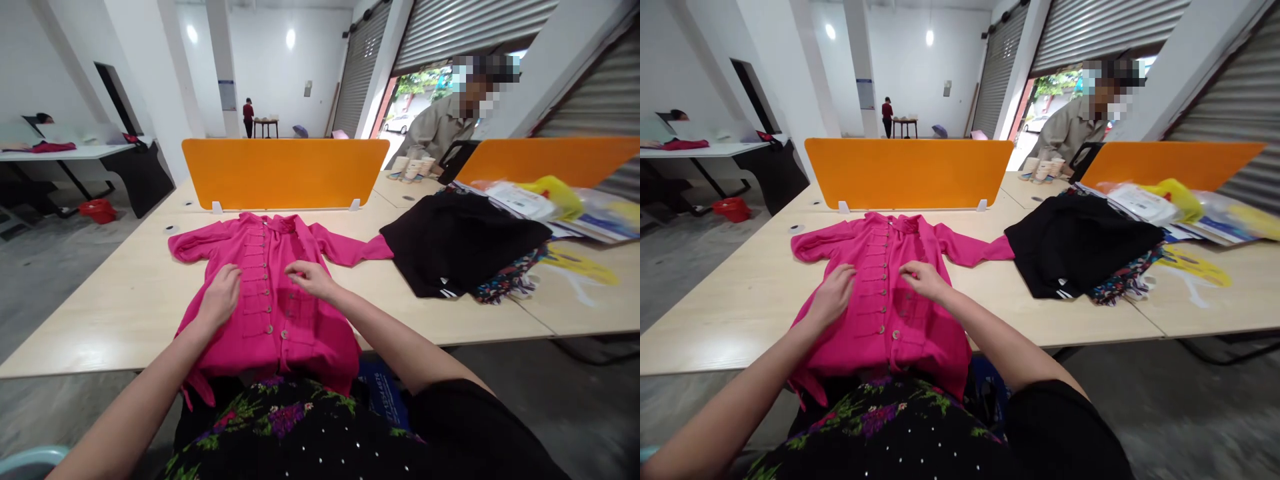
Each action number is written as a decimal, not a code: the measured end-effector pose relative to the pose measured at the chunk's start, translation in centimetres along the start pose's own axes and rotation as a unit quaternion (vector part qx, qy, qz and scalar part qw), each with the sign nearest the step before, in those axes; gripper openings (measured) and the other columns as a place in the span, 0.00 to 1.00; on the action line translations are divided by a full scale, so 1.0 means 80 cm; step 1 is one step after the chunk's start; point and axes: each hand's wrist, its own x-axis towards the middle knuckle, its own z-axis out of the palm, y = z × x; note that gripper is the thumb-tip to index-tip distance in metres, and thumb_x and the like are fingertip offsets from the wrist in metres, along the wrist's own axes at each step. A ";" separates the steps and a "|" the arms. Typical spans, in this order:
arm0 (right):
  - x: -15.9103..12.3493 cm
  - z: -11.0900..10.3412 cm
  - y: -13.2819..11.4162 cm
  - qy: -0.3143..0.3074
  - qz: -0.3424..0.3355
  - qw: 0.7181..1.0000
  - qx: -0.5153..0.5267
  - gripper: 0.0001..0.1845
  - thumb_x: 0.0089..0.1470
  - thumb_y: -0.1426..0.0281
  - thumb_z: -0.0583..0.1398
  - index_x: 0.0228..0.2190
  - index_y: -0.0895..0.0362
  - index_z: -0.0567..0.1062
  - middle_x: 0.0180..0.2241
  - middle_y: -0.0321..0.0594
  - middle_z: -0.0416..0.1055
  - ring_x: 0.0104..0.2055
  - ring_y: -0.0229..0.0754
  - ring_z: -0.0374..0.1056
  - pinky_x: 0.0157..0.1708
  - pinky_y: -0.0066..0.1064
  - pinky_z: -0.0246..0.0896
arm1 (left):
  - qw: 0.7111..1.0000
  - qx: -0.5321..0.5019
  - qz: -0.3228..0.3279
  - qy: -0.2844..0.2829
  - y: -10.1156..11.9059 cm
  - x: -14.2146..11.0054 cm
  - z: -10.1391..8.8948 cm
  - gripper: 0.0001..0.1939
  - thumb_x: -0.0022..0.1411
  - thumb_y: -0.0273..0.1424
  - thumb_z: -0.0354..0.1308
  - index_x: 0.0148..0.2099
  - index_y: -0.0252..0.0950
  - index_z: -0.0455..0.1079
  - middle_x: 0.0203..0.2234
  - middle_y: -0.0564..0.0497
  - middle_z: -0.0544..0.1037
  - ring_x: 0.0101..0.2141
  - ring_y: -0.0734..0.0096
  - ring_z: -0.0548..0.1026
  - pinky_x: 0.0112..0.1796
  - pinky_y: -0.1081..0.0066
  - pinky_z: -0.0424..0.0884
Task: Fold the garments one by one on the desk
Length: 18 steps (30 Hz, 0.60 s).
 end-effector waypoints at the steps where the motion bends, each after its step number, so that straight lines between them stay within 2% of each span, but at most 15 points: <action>1: 0.017 0.001 0.022 0.018 -0.001 0.999 -0.032 0.16 0.55 0.76 0.54 0.41 0.57 0.77 0.45 0.44 0.74 0.49 0.41 0.69 0.50 0.31 0.61 | 0.999 0.018 0.000 -0.030 -0.005 0.020 0.017 0.20 0.66 0.33 0.41 0.53 0.31 0.67 0.55 0.38 0.67 0.59 0.59 0.62 0.59 0.60 0.58; 2: 0.033 -0.001 0.045 0.032 0.015 0.996 -0.078 0.17 0.54 0.77 0.54 0.43 0.57 0.77 0.49 0.44 0.72 0.53 0.41 0.67 0.53 0.32 0.59 | 0.997 0.042 -0.008 -0.062 -0.012 0.038 0.033 0.22 0.67 0.35 0.41 0.56 0.30 0.65 0.59 0.37 0.64 0.62 0.56 0.58 0.60 0.58 0.56; 4: 0.057 -0.010 0.090 0.043 0.095 0.978 -0.180 0.19 0.53 0.79 0.54 0.45 0.57 0.77 0.52 0.44 0.70 0.55 0.42 0.65 0.54 0.31 0.59 | 0.987 0.089 -0.044 -0.128 -0.026 0.066 0.060 0.27 0.67 0.40 0.42 0.62 0.31 0.60 0.64 0.39 0.58 0.65 0.51 0.50 0.61 0.51 0.52; 6: 0.074 -0.026 0.124 0.030 0.180 0.952 -0.246 0.20 0.52 0.80 0.54 0.44 0.57 0.78 0.48 0.44 0.73 0.50 0.43 0.69 0.50 0.30 0.63 | 0.973 0.123 -0.084 -0.179 -0.040 0.080 0.077 0.31 0.67 0.46 0.41 0.66 0.36 0.55 0.66 0.41 0.53 0.65 0.47 0.47 0.61 0.45 0.48; 8: 0.086 -0.043 0.144 0.020 0.217 0.938 -0.269 0.18 0.52 0.80 0.54 0.40 0.58 0.79 0.42 0.43 0.76 0.45 0.44 0.71 0.45 0.30 0.64 | 0.964 0.142 -0.106 -0.201 -0.049 0.085 0.086 0.34 0.66 0.51 0.38 0.68 0.39 0.52 0.67 0.43 0.51 0.65 0.44 0.46 0.61 0.43 0.45; 10: 0.099 -0.051 0.149 0.027 0.217 0.934 -0.281 0.16 0.55 0.76 0.53 0.39 0.58 0.79 0.41 0.44 0.76 0.44 0.45 0.71 0.45 0.30 0.64 | 0.961 0.153 -0.109 -0.203 -0.053 0.084 0.089 0.35 0.66 0.53 0.36 0.68 0.40 0.51 0.67 0.44 0.50 0.65 0.43 0.46 0.61 0.44 0.44; 12: 0.115 -0.048 0.145 0.029 0.199 0.933 -0.300 0.15 0.58 0.72 0.53 0.42 0.57 0.78 0.44 0.44 0.74 0.46 0.44 0.70 0.47 0.29 0.62 | 0.961 0.159 -0.101 -0.200 -0.052 0.082 0.088 0.35 0.66 0.52 0.36 0.69 0.40 0.50 0.67 0.43 0.50 0.65 0.43 0.46 0.61 0.45 0.44; 15: 0.145 -0.027 0.139 0.000 0.179 0.930 -0.320 0.14 0.59 0.69 0.55 0.43 0.56 0.76 0.48 0.44 0.71 0.48 0.44 0.68 0.47 0.28 0.61 | 0.962 0.163 -0.093 -0.198 -0.049 0.080 0.086 0.35 0.66 0.51 0.36 0.68 0.40 0.50 0.67 0.43 0.51 0.65 0.43 0.46 0.61 0.46 0.45; 18: 0.175 -0.007 0.145 -0.003 0.222 0.919 -0.325 0.14 0.57 0.69 0.57 0.44 0.61 0.76 0.49 0.52 0.70 0.49 0.49 0.68 0.47 0.31 0.61 | 0.963 0.158 -0.094 -0.198 -0.047 0.080 0.084 0.34 0.66 0.51 0.37 0.68 0.40 0.51 0.67 0.43 0.51 0.65 0.44 0.47 0.61 0.46 0.45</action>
